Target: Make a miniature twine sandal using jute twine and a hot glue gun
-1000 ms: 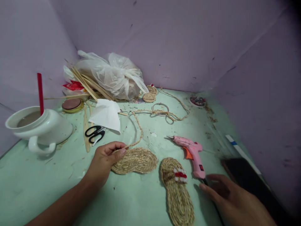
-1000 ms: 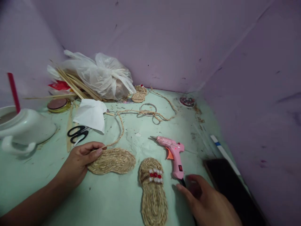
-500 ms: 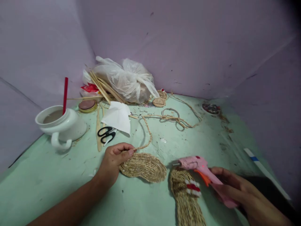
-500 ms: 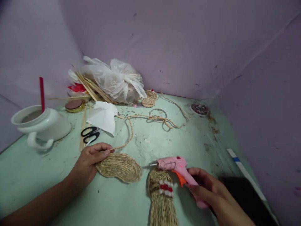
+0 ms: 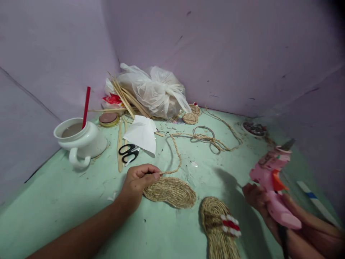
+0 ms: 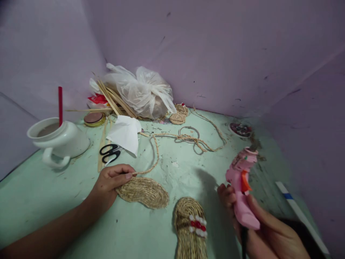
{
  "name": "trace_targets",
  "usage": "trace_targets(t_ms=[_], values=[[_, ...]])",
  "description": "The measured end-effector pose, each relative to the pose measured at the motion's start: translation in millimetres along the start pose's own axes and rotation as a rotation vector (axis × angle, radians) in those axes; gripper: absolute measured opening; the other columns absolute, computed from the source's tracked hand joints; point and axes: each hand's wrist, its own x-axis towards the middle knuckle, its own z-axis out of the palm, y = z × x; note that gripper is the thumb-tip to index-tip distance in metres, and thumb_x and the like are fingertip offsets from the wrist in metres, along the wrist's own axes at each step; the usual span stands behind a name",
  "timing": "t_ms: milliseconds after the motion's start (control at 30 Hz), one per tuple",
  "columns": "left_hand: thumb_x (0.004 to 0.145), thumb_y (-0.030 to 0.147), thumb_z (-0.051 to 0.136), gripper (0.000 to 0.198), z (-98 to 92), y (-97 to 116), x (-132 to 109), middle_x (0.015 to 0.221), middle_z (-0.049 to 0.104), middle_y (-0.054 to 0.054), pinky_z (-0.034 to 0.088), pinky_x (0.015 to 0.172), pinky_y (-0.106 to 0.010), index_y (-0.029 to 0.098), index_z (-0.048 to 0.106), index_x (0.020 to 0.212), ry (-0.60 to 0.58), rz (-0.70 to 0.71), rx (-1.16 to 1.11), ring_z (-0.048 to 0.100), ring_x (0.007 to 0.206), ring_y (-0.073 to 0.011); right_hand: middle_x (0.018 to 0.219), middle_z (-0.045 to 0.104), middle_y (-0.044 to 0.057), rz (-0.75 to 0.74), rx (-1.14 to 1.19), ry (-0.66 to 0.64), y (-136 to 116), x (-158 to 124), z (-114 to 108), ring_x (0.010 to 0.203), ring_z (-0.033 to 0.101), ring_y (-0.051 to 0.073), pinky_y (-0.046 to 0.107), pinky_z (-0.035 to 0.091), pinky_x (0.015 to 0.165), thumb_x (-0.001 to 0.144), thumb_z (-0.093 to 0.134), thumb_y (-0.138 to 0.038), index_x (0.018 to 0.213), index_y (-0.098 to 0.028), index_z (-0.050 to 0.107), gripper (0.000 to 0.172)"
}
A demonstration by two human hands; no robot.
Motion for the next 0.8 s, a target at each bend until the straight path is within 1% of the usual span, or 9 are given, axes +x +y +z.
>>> trace_targets(t_ms=[67,100,167,200,267,400,533,667,800], values=[[0.063,0.027,0.071,0.013,-0.1,-0.3,0.6,0.058,0.065,0.001,0.04,0.055,-0.023,0.015,0.069,0.067,-0.007,-0.002,-0.006,0.055,0.055,-0.0123,0.075,0.065,0.006,0.174,0.16,0.014,2.4,-2.2,7.3,0.067,0.065,0.009,0.007,0.054,0.067,0.079,0.059,-0.034,0.107,-0.014,0.065,0.034],[0.063,0.027,0.071,0.012,-0.2,-0.3,0.7,0.058,0.065,0.001,0.04,0.055,-0.023,0.015,0.069,0.067,-0.007,-0.002,-0.006,0.056,0.055,-0.0123,0.073,0.064,0.004,0.221,0.197,0.023,3.3,-2.8,9.7,0.06,0.061,0.008,0.006,0.054,0.06,0.075,0.063,-0.034,0.105,-0.016,0.065,0.035],[0.064,0.027,0.071,0.012,-0.7,-0.2,0.5,0.057,0.064,0.001,0.04,0.055,-0.023,0.016,0.068,0.067,-0.005,0.002,0.003,0.055,0.055,-0.0126,0.077,0.064,0.003,0.191,0.148,0.065,3.7,-2.8,12.5,0.052,0.055,0.009,0.011,0.053,0.048,0.069,0.068,-0.03,0.103,-0.022,0.066,0.035],[0.064,0.027,0.071,0.012,-1.0,-0.1,0.2,0.057,0.064,0.001,0.039,0.055,-0.023,0.016,0.068,0.067,-0.007,0.001,0.01,0.055,0.055,-0.0127,0.082,0.065,0.004,0.145,0.088,0.089,3.0,-2.4,12.9,0.052,0.053,0.009,0.014,0.053,0.046,0.067,0.07,-0.029,0.102,-0.025,0.066,0.035],[0.064,0.027,0.07,0.012,-1.6,0.6,-0.5,0.056,0.062,0.001,0.038,0.054,-0.023,0.016,0.068,0.067,-0.025,-0.004,0.03,0.054,0.054,-0.0122,0.094,0.067,0.005,0.036,-0.053,0.107,0.8,-0.9,12.8,0.055,0.052,0.012,0.021,0.054,0.049,0.066,0.072,-0.033,0.102,-0.029,0.065,0.037],[0.066,0.028,0.069,0.013,-2.2,2.0,-0.5,0.055,0.06,0.001,0.036,0.052,-0.022,0.015,0.067,0.067,-0.047,0.033,0.095,0.051,0.054,-0.0112,0.11,0.066,0.008,-0.076,-0.26,0.019,2.7,0.3,12.7,0.065,0.057,0.017,0.031,0.054,0.06,0.07,0.066,-0.047,0.105,-0.03,0.063,0.039],[0.067,0.029,0.067,0.014,-1.6,0.6,1.8,0.056,0.06,0.001,0.036,0.053,-0.023,0.015,0.066,0.067,-0.051,0.061,0.116,0.051,0.055,-0.012,0.102,0.071,0.012,-0.081,-0.497,-0.108,17.1,-2.5,13.2,0.084,0.065,0.028,0.04,0.055,0.073,0.073,0.062,-0.049,0.097,-0.024,0.068,0.035],[0.067,0.029,0.067,0.015,0.2,-2.4,3.6,0.056,0.06,0.001,0.036,0.052,-0.023,0.014,0.066,0.067,-0.059,0.064,0.108,0.051,0.055,-0.0119,0.103,0.071,0.011,-0.044,-0.739,-0.187,27.6,-4.0,2.4,0.089,0.067,0.029,0.036,0.058,0.073,0.077,0.06,-0.046,0.102,-0.024,0.07,0.034],[0.067,0.029,0.065,0.015,2.0,-3.4,4.0,0.055,0.059,0.001,0.035,0.052,-0.023,0.014,0.065,0.067,-0.065,0.074,0.1,0.05,0.054,-0.0111,0.109,0.07,0.006,-0.105,-0.945,-0.288,28.3,1.3,-12.0,0.095,0.067,0.029,0.033,0.058,0.075,0.076,0.064,-0.041,0.111,-0.03,0.067,0.037]])
